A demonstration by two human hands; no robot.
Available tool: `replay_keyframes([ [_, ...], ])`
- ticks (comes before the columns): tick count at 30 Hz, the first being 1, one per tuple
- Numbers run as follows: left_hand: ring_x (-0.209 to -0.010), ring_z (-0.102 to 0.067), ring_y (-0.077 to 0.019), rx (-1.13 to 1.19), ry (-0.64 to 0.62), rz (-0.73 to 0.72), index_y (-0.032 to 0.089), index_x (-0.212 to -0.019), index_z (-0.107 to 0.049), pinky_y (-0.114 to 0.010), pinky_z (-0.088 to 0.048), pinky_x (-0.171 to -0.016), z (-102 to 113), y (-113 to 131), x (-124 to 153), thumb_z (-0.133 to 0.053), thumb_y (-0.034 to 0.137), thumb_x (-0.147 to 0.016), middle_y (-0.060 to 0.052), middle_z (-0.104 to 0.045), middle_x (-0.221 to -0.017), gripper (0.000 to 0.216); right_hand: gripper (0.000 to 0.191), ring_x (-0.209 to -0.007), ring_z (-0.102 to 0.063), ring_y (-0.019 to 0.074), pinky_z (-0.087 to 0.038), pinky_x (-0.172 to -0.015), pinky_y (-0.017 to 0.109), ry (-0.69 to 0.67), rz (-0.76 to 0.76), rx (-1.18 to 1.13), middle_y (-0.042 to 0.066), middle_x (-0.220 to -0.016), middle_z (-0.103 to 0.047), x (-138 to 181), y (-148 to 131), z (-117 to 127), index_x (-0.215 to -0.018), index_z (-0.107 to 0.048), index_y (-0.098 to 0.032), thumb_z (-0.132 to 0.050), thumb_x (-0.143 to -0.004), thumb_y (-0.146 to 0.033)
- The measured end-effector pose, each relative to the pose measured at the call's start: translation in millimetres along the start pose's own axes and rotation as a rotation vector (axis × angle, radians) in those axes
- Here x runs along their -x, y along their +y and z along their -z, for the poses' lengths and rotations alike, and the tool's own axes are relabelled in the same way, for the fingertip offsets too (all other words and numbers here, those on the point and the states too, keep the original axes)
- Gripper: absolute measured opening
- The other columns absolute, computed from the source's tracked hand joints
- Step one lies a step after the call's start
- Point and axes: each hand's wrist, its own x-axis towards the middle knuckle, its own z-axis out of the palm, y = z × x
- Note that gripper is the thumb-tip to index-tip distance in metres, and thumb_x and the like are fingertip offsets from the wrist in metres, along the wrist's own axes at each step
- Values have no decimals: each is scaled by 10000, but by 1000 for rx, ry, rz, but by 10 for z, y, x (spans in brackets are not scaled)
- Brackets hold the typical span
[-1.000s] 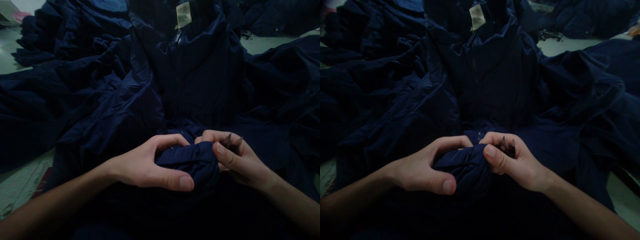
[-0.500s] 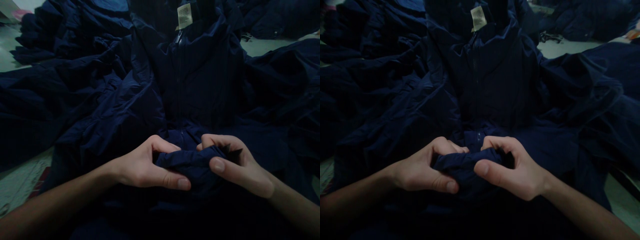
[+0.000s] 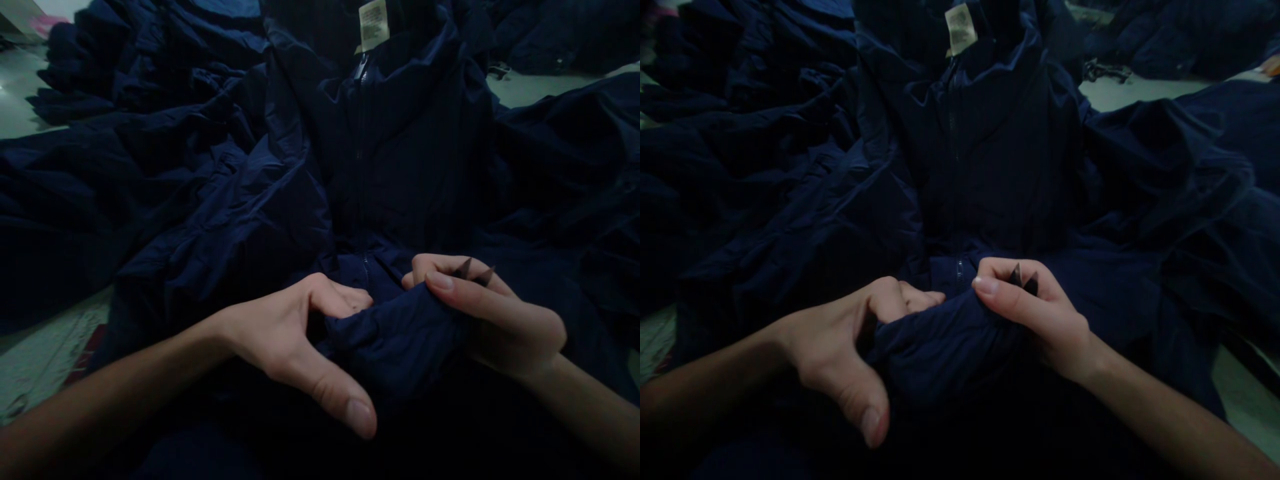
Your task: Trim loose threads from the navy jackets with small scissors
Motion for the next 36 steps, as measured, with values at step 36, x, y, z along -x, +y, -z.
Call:
replay_keyframes([
  [36,-699,-569,-148,54,58,180,135,-727,-654,-243,-456,-600,-18,83,43,-856,272,-750,-24,-608,-751,246,504,-563,-402,104,-307,-519,257,-172,79,294,-8,-603,-460,42,-57,119,-657,-591,-195,-749,-865,-625],
])
